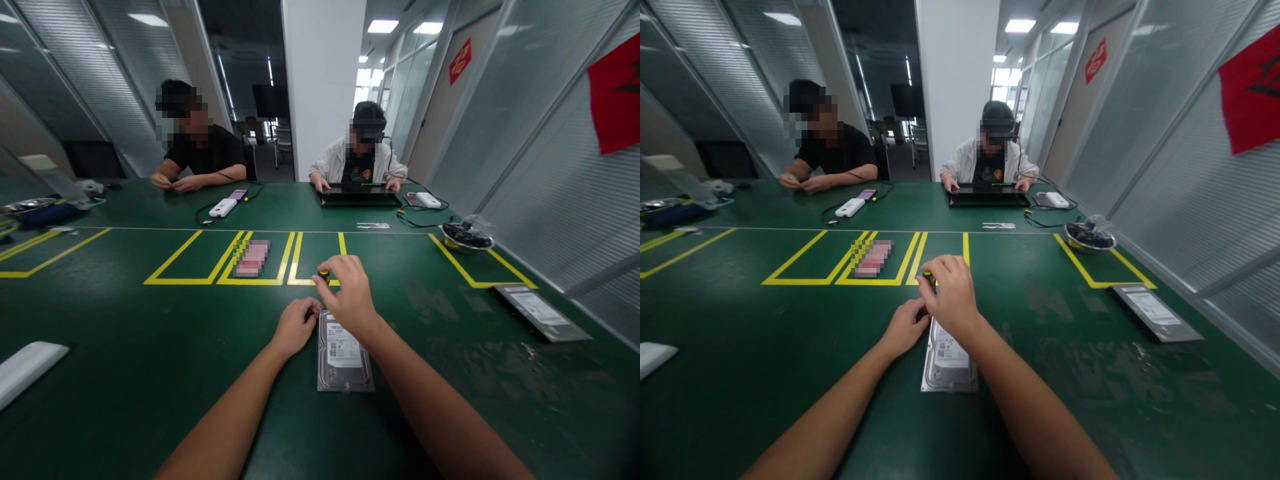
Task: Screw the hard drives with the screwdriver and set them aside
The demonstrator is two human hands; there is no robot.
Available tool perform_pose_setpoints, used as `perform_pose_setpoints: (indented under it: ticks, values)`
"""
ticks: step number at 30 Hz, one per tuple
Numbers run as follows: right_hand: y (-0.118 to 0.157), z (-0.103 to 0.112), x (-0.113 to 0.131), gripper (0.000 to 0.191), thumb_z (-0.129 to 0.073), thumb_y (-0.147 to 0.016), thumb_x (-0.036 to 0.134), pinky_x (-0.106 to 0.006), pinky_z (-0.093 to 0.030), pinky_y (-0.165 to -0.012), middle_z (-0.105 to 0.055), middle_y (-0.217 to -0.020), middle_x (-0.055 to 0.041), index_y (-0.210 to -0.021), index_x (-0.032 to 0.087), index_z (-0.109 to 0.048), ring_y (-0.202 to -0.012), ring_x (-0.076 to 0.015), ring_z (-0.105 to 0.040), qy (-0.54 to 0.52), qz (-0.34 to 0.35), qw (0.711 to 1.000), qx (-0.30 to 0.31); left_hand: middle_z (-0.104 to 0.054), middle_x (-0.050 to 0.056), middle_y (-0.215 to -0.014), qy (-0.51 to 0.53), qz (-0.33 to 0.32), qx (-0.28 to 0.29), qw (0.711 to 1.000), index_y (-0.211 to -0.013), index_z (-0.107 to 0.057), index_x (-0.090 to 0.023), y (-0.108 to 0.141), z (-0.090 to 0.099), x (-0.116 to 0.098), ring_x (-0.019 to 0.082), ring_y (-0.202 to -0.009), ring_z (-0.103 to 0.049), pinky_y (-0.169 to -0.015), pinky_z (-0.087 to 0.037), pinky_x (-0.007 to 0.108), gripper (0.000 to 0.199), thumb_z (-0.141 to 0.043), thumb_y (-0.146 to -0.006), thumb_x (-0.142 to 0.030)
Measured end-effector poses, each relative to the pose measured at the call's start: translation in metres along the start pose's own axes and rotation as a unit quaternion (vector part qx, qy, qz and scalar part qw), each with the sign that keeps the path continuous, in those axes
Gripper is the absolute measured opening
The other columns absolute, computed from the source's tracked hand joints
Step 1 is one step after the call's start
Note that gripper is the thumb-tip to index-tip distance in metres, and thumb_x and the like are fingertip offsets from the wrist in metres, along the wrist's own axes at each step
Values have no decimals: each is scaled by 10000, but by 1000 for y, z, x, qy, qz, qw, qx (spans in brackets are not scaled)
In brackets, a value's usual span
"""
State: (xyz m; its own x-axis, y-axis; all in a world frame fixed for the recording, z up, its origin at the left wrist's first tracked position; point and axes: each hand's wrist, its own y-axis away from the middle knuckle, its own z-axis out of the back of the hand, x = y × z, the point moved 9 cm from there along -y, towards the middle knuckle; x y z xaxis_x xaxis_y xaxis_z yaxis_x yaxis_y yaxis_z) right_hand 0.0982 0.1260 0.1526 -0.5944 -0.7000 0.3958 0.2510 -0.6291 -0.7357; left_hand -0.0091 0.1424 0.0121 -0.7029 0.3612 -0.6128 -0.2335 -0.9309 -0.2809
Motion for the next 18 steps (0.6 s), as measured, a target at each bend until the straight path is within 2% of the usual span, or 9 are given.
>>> perform_pose_setpoints:
  ticks: [4,8,11,18]
  values:
    - [1,-1,1,181,-553,-860,185,-392,-431,-914,-663,-1029,-54,-1021,200,-634,-989,-219,-549,-7,10,1000,-5,-647,15,-806,-5,2,2,1000,-812,-591,-190,0,-1,1,193,-771,-542,-709,-373,298,130,-521,-774,-86]
    - [2,-1,-2,155,-609,-856,290,-403,-445,-892,-649,-995,-71,-975,204,-662,-975,-234,-548,11,0,1000,-13,-640,14,-794,-4,4,-1,1000,-803,-584,-191,0,0,1,193,-761,-539,-702,-370,299,120,-520,-777,-93]
    - [1,-1,-2,125,-574,-870,240,-399,-451,-882,-664,-961,-54,-959,214,-657,-949,-223,-558,5,1,1000,-8,-636,11,-783,3,3,-2,1000,-800,-585,-192,-1,0,1,191,-760,-540,-699,-371,296,121,-522,-774,-91]
    - [1,-1,-2,176,-562,-866,217,-414,-446,-938,-676,-1076,-65,-1006,203,-668,-1031,-232,-558,1,8,1000,-16,-641,13,-796,-2,-2,-4,1000,-806,-586,-191,0,0,1,189,-763,-546,-709,-379,295,127,-523,-772,-86]
